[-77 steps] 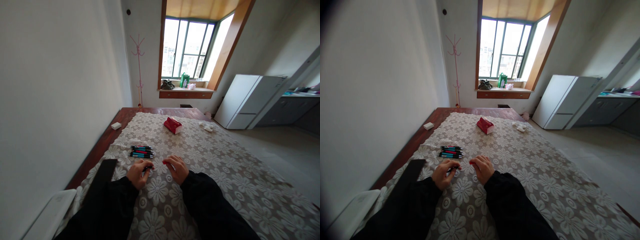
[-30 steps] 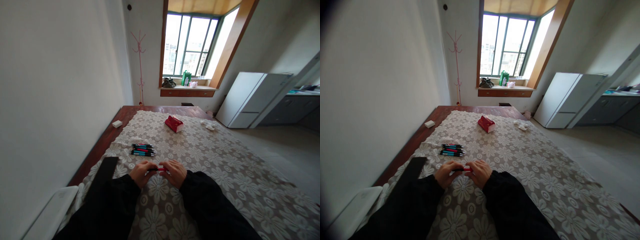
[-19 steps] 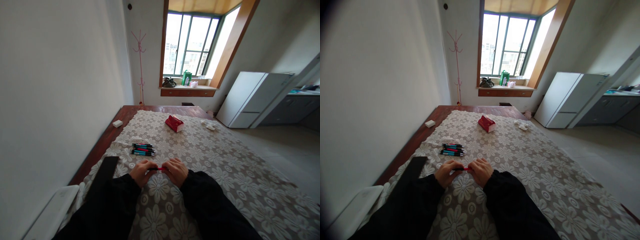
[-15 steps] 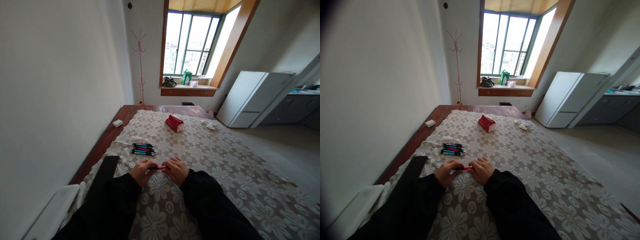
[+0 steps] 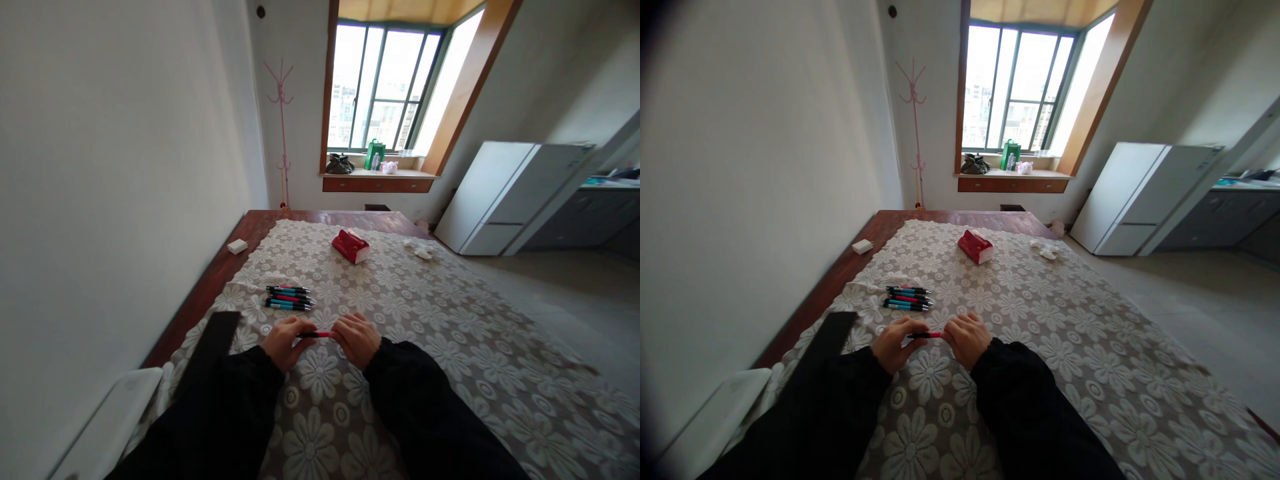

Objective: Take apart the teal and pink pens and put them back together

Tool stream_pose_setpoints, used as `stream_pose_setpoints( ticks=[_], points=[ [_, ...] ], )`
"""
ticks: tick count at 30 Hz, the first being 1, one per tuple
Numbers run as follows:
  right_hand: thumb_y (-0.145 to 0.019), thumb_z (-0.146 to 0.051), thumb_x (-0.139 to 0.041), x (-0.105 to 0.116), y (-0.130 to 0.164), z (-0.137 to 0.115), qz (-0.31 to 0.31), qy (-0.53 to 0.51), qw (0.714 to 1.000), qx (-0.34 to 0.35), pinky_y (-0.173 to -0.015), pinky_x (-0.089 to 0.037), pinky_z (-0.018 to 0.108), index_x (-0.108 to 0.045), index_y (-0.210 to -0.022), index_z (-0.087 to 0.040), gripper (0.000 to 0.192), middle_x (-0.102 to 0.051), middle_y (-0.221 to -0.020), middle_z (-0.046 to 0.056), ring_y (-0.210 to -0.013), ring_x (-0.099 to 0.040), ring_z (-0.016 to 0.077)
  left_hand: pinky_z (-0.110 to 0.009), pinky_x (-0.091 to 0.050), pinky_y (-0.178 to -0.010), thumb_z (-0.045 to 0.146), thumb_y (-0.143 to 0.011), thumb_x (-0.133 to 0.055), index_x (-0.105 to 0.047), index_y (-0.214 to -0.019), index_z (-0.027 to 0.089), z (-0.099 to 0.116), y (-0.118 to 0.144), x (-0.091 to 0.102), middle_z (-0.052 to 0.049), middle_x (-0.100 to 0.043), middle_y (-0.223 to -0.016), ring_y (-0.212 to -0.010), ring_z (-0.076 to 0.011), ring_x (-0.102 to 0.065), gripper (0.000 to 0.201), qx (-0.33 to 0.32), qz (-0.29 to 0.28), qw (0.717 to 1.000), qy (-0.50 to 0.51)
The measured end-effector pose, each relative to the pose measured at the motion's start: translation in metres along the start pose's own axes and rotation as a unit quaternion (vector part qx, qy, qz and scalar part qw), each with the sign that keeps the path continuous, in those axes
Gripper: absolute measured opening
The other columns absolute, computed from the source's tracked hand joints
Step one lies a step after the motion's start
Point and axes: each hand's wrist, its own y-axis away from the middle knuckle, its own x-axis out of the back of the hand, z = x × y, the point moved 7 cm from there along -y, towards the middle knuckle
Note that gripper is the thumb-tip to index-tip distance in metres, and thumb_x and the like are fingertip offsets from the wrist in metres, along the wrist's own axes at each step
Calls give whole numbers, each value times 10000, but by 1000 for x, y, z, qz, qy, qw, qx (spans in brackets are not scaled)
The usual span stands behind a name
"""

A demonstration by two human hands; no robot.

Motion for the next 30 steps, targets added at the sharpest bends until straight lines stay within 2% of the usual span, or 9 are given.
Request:
stream_pose_setpoints(
  ticks=[3, 7, 12, 17, 22, 27, 30],
  points=[
    [-1017, -336, -384, 6, -1, 3, 33, -15, 999, -10, -704, -313, 308, -591, -814, -182, 328, -633, -745, 30, -716, -509, 163, -304, -505, -767, 402, -888, -575, -655, -1005, 212, -3, -1, 7, -39, -692, -853, -816, -188, -638, 237, 38, 26, 998, -37],
    [-1017, -363, -382, 10, 0, 6, 51, -17, 998, -14, -706, -314, 308, -595, -830, -181, 336, -633, -748, 31, -721, -508, 167, -300, -465, -733, 402, -967, -410, -666, -738, 208, -6, -2, 9, -32, -655, -701, -766, -188, -607, 394, 54, 21, 996, -71],
    [-1019, -335, -370, 7, 1, 8, 40, -11, 999, -16, -703, -308, 312, -588, -796, -181, 348, -631, -728, 33, -704, -506, 165, -295, -462, -744, 350, -904, -553, -666, -916, 200, -4, -1, 13, -37, -661, -802, -792, -182, -600, 189, 28, 56, 996, -60],
    [-1016, -358, -384, 8, 1, 9, 49, -22, 998, -18, -705, -315, 306, -593, -800, -182, 349, -640, -733, 29, -707, -514, 162, -310, -470, -771, 359, -884, -582, -661, -983, 208, 3, 0, 16, -46, -670, -875, -836, -190, -610, 197, 21, 69, 996, -52],
    [-1011, -358, -400, 6, 1, 5, 40, -10, 999, -6, -708, -315, 310, -602, -799, -181, 342, -642, -738, 35, -722, -512, 163, -322, -470, -746, 396, -900, -570, -688, -848, 206, 5, -2, 12, -40, -687, -796, -811, -201, -602, 230, 6, 44, 996, -75],
    [-1015, -345, -383, 8, 0, 4, 35, -15, 999, -11, -688, -311, 314, -590, -758, -178, 370, -635, -703, 27, -694, -497, 159, -344, -472, -807, 386, -875, -613, -684, -904, 207, 11, -2, 17, -53, -708, -867, -883, -213, -604, 194, -20, 76, 993, -83],
    [-1007, -374, -414, 14, -1, 0, 54, -10, 998, 10, -695, -316, 312, -605, -790, -177, 349, -645, -721, 26, -705, -502, 159, -344, -468, -810, 399, -873, -607, -690, -914, 214, 11, -2, 16, -47, -709, -875, -880, -210, -608, 206, -9, 60, 995, -78]
  ],
)
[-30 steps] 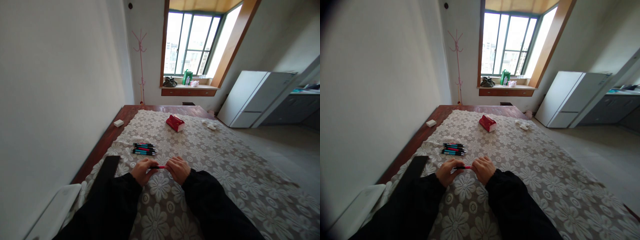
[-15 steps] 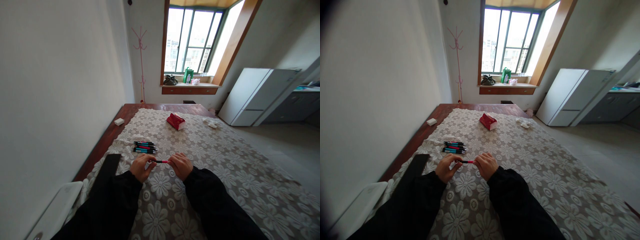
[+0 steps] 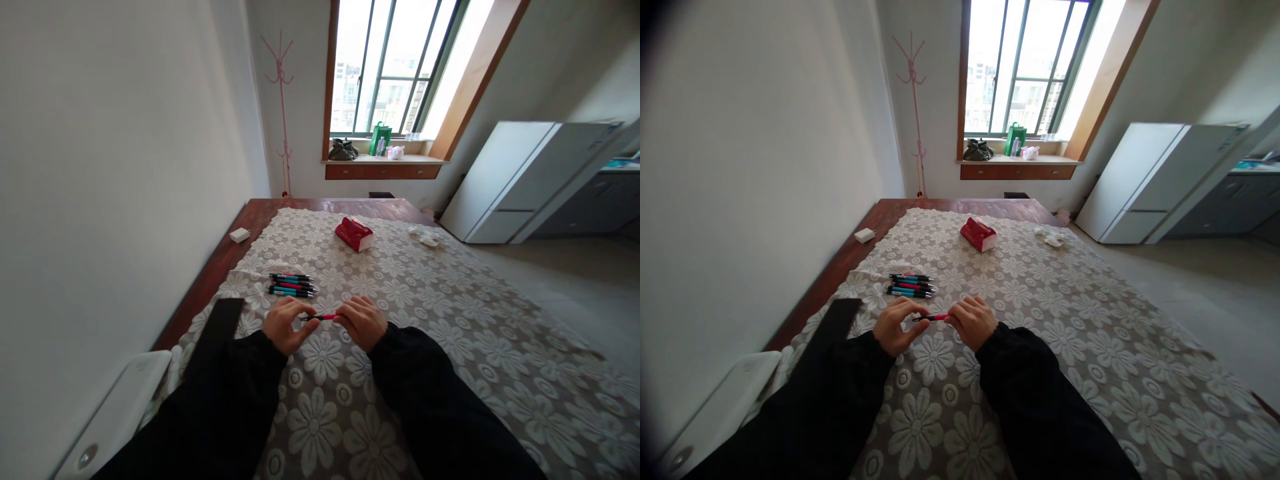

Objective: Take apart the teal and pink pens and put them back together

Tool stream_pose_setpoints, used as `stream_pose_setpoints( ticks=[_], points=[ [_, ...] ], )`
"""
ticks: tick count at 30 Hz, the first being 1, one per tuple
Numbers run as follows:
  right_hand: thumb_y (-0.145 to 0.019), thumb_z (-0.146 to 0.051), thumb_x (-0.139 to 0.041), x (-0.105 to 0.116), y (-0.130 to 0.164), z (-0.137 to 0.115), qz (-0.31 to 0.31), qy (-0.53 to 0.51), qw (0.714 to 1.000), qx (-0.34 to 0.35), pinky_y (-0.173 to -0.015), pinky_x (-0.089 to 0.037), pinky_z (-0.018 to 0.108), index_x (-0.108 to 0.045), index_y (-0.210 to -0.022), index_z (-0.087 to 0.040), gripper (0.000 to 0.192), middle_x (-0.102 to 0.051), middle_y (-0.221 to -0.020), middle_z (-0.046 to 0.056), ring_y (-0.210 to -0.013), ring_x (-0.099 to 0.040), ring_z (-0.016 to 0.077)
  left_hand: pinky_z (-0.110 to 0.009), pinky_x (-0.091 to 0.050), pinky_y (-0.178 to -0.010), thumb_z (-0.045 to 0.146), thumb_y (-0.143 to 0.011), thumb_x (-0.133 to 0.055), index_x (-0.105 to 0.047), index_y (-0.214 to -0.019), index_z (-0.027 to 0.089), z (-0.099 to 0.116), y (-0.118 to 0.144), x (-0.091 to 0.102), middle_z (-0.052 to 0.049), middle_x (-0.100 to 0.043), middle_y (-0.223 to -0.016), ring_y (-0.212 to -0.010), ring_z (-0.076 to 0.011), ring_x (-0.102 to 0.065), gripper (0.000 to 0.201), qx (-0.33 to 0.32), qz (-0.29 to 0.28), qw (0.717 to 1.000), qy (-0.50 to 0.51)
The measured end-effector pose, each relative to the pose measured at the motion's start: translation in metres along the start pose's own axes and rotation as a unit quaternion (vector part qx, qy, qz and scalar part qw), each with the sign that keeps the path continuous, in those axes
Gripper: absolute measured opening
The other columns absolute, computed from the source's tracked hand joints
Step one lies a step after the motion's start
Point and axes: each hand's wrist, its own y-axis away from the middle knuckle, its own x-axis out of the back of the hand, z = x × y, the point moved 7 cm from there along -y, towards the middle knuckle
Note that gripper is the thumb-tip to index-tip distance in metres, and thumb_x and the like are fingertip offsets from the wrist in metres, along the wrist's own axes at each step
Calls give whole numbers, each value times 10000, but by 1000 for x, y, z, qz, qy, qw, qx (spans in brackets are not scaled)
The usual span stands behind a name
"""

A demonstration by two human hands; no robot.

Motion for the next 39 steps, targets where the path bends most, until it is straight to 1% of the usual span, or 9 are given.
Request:
stream_pose_setpoints(
  ticks=[4, 9, 12, 18, 27, 30, 33, 36, 39],
  points=[
    [-989, -370, -466, 3, -1, -5, 7, 32, 999, 14, -714, -310, 319, -621, -785, -177, 320, -648, -709, 30, -712, -509, 161, -331, -458, -767, 371, -925, -531, -701, -815, 216, -1, 1, -7, -32, -705, -775, -813, -199, -598, 254, -8, -37, 999, -13],
    [-984, -354, -476, -1, 2, -3, 1, 21, 1000, -15, -687, -298, 319, -622, -744, -183, 329, -659, -673, 18, -658, -507, 147, -351, -445, -797, 403, -891, -594, -711, -871, 219, 0, 2, -1, -41, -718, -804, -858, -217, -589, 218, -31, 24, 998, -57],
    [-992, -358, -457, -2, 2, 0, 3, 1, 1000, -21, -678, -310, 309, -627, -771, -184, 328, -665, -700, 21, -662, -511, 150, -356, -448, -801, 436, -861, -629, -717, -852, 222, -1, 2, 4, -40, -714, -793, -852, -217, -596, 232, -18, 39, 998, -55],
    [-993, -382, -451, 5, 0, 3, 15, -1, 1000, -26, -710, -332, 305, -639, -835, -184, 315, -647, -724, 39, -713, -523, 168, -343, -468, -777, 428, -927, -507, -716, -784, 212, -6, 1, 2, -52, -686, -752, -814, -203, -599, 333, 21, 0, 1000, -18],
    [-994, -371, -449, -1, 3, 7, -24, -54, 998, -29, -690, -321, 304, -632, -797, -182, 328, -653, -697, 16, -668, -539, 144, -354, -450, -781, 411, -904, -564, -717, -834, 217, -3, 2, 4, -46, -701, -768, -829, -214, -585, 257, -22, 39, 998, -35],
    [-993, -361, -451, 1, 3, 11, -18, -58, 998, -18, -718, -347, 302, -642, -903, -182, 277, -672, -783, 36, -739, -553, 163, -344, -453, -774, 401, -920, -532, -710, -814, 202, -4, 1, 8, -49, -699, -772, -818, -206, -591, 287, 2, 46, 999, -14],
    [-1007, -325, -409, 5, 2, 16, -7, -53, 998, -12, -740, -369, 302, -632, -967, -180, 270, -670, -823, 55, -783, -557, 175, -324, -453, -749, 360, -963, -430, -674, -695, 201, -7, 0, 10, -36, -675, -698, -781, -189, -592, 396, 37, 39, 998, 12],
    [-1005, -310, -402, 6, 3, 18, 0, -36, 999, -15, -731, -371, 304, -624, -913, -181, 273, -653, -783, 57, -754, -547, 176, -319, -448, -730, 339, -976, -378, -623, -614, 203, -6, -1, 9, -27, -637, -624, -730, -180, -575, 458, 40, 19, 999, 12],
    [-989, -293, -424, 0, 5, 20, -18, -37, 999, -25, -711, -360, 305, -616, -859, -178, 259, -647, -759, 49, -724, -553, 171, -331, -449, -734, 352, -953, -439, -643, -662, 205, -4, -1, 9, -35, -651, -667, -755, -194, -565, 384, 17, 24, 1000, -1]
  ],
)
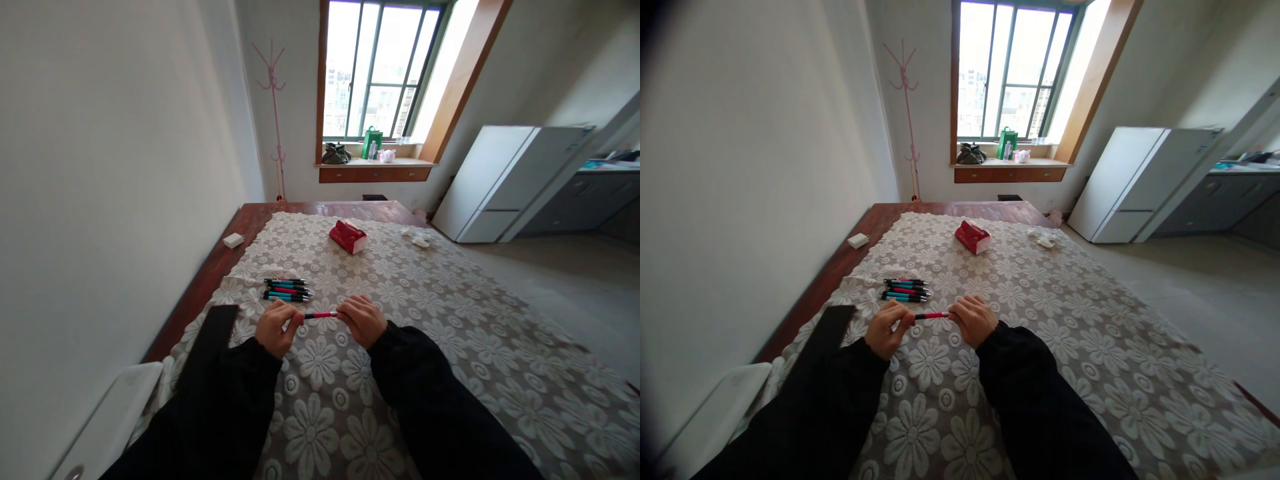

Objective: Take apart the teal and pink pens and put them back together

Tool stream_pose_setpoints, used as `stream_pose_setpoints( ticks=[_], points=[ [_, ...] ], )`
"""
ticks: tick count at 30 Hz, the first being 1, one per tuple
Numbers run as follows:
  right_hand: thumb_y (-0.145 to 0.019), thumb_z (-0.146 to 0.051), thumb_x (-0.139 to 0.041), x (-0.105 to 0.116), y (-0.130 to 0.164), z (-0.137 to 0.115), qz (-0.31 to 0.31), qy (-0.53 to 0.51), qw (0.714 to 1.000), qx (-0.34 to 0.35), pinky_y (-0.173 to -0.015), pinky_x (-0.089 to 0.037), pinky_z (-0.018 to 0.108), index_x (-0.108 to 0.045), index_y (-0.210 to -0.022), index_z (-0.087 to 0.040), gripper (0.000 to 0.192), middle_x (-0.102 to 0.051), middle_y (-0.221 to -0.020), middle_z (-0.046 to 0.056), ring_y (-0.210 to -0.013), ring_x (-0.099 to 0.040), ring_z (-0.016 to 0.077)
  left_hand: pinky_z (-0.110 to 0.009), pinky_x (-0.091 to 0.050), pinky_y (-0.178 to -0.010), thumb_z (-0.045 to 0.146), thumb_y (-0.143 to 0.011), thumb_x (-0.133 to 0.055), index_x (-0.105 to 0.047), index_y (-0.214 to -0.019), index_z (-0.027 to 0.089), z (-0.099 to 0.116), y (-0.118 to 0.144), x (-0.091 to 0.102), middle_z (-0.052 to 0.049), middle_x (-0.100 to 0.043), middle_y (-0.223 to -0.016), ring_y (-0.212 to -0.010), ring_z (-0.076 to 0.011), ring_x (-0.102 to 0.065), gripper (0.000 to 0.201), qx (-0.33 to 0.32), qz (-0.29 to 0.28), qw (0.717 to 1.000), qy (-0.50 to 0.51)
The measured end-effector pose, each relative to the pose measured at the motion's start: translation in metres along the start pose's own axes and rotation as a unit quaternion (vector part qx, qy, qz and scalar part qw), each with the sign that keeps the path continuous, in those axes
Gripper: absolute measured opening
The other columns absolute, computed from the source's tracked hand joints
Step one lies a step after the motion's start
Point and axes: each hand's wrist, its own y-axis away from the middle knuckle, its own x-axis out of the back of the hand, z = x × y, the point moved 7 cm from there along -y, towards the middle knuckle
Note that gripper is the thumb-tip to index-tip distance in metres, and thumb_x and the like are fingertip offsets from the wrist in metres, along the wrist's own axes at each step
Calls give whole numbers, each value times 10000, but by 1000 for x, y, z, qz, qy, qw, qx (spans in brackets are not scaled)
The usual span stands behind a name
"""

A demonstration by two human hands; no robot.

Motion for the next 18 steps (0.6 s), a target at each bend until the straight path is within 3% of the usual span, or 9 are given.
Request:
stream_pose_setpoints(
  ticks=[6, 11, 18],
  points=[
    [-970, -301, -461, -17, 4, 18, -58, -97, 989, -95, -660, -381, 272, -639, -768, -186, 293, -628, -672, 6, -634, -563, 136, -356, -457, -773, 352, -913, -531, -689, -732, 215, -1, 0, -3, -46, -686, -728, -815, -216, -580, 276, -17, 4, 999, -41],
    [-961, -319, -476, -10, 1, 22, -10, -119, 989, -87, -700, -425, 285, -684, -954, -180, 250, -640, -789, 47, -737, -558, 162, -351, -475, -793, 356, -884, -594, -718, -914, 230, -14, -1, -5, -35, -721, -854, -853, -216, -613, 180, 19, 14, 999, -35],
    [-923, -324, -528, -16, 5, 32, -24, -149, 982, -112, -690, -434, 300, -707, -917, -182, 228, -620, -765, 41, -704, -545, 158, -366, -492, -829, 305, -871, -610, -713, -993, 269, -21, 0, -10, -27, -732, -943, -912, -225, -626, 164, 33, -8, 999, -31]
  ],
)
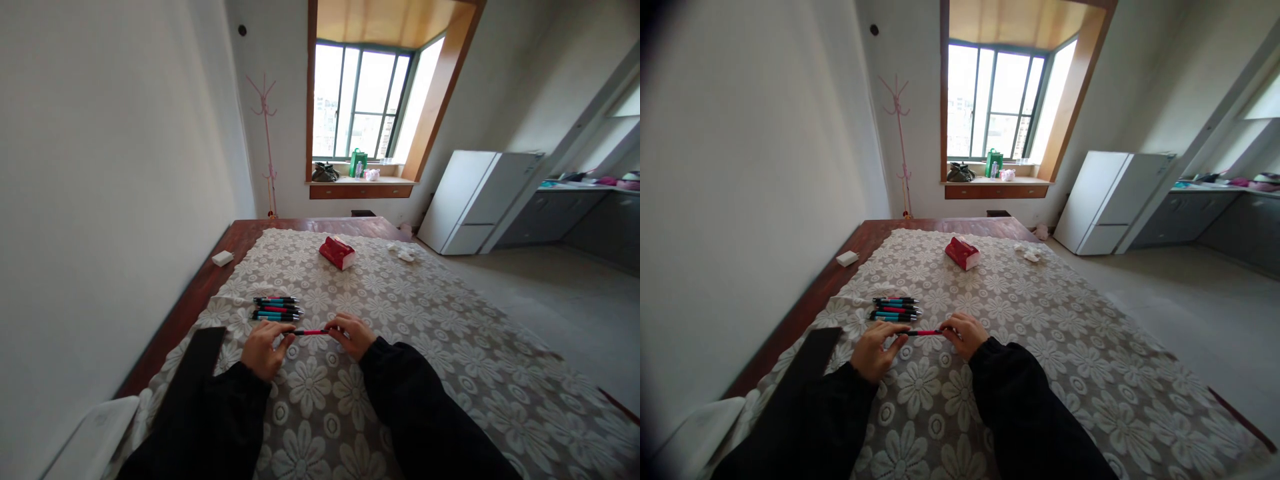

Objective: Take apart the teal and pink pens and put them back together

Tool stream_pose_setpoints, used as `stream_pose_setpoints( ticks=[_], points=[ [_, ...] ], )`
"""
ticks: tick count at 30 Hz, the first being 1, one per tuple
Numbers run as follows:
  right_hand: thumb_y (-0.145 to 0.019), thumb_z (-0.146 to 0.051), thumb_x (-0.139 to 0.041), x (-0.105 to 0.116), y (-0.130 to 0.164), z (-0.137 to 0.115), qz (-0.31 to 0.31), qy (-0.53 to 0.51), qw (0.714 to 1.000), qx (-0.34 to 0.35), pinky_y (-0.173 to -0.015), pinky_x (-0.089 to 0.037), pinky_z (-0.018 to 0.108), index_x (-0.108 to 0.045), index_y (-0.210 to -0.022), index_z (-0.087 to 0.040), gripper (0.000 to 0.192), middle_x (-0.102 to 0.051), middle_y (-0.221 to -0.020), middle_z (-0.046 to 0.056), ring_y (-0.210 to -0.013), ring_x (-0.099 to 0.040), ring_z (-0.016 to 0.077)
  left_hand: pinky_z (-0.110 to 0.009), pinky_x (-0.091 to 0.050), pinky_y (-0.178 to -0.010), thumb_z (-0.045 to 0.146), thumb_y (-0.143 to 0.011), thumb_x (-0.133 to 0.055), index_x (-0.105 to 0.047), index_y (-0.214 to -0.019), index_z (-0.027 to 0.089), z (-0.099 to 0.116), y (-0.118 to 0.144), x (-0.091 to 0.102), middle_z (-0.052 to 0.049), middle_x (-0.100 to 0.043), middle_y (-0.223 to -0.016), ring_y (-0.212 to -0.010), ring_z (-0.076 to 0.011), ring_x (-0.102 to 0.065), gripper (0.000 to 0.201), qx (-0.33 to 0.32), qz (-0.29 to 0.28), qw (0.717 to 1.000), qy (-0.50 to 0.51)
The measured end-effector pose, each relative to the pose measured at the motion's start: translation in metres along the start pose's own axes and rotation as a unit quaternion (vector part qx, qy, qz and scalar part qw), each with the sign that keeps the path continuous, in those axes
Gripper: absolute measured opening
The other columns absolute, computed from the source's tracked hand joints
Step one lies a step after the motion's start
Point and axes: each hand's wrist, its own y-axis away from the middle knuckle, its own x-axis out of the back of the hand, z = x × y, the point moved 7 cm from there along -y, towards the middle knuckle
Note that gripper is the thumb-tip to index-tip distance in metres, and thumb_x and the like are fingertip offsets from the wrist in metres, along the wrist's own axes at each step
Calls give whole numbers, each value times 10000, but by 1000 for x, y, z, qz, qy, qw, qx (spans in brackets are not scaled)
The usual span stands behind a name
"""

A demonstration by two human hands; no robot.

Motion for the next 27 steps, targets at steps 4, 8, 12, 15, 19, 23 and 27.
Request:
stream_pose_setpoints(
  ticks=[4, 8, 12, 15, 19, 23, 27],
  points=[
    [-874, -485, -587, -1, 0, 17, 24, -206, 974, -88, -626, -427, 281, -713, -947, -172, 345, -633, -755, 37, -653, -532, 140, -352, -518, -783, 306, -876, -596, -724, -966, 256, -3, 1, 4, -36, -729, -900, -857, -214, -632, 165, 6, 31, 999, 14],
    [-818, -557, -644, -16, 2, 26, 1, -487, 862, -143, -563, -404, 275, -723, -996, -144, 457, -660, -723, 49, -575, -529, 122, -338, -536, -747, 325, -870, -606, -728, -949, 247, -5, 1, 11, -40, -711, -849, -800, -199, -628, 164, 1, 78, 996, 37],
    [-701, -484, -795, -32, 6, 25, -36, -629, 759, -165, -503, -379, 250, -741, -904, -135, 408, -644, -626, 34, -520, -550, 121, -330, -542, -748, 295, -875, -599, -726, -928, 241, 5, 1, 12, -51, -708, -839, -830, -207, -635, 148, -43, 54, 995, 79],
    [-683, -440, -823, -39, 8, 21, -54, -666, 726, -164, -489, -387, 240, -736, -875, -134, 372, -649, -606, 31, -496, -568, 121, -319, -550, -727, 296, -866, -607, -724, -906, 245, 11, 0, 15, -45, -702, -820, -818, -206, -645, 134, -59, 49, 992, 100],
    [-690, -473, -810, -42, 7, 22, -22, -691, 709, -141, -482, -406, 245, -718, -837, -129, 385, -643, -581, 28, -482, -578, 127, -304, -563, -683, 309, -851, -618, -732, -875, 263, 13, -1, 15, -33, -686, -769, -768, -202, -657, 125, -63, 40, 991, 109],
    [-668, -521, -799, -48, 3, 26, -39, -633, 761, -141, -461, -386, 228, -700, -849, -124, 448, -646, -593, 20, -463, -552, 109, -306, -581, -664, 361, -843, -603, -733, -871, 276, 1, -2, 14, -23, -712, -800, -738, -209, -677, 157, -34, 75, 992, 92],
    [-745, -430, -711, -31, -1, 33, -16, -392, 908, -147, -514, -386, 212, -699, -953, -155, 345, -715, -726, 28, -523, -555, 95, -310, -595, -672, 441, -829, -602, -726, -924, 277, -19, -2, 6, -8, -729, -831, -744, -214, -692, 227, 22, 78, 996, 39]
  ],
)
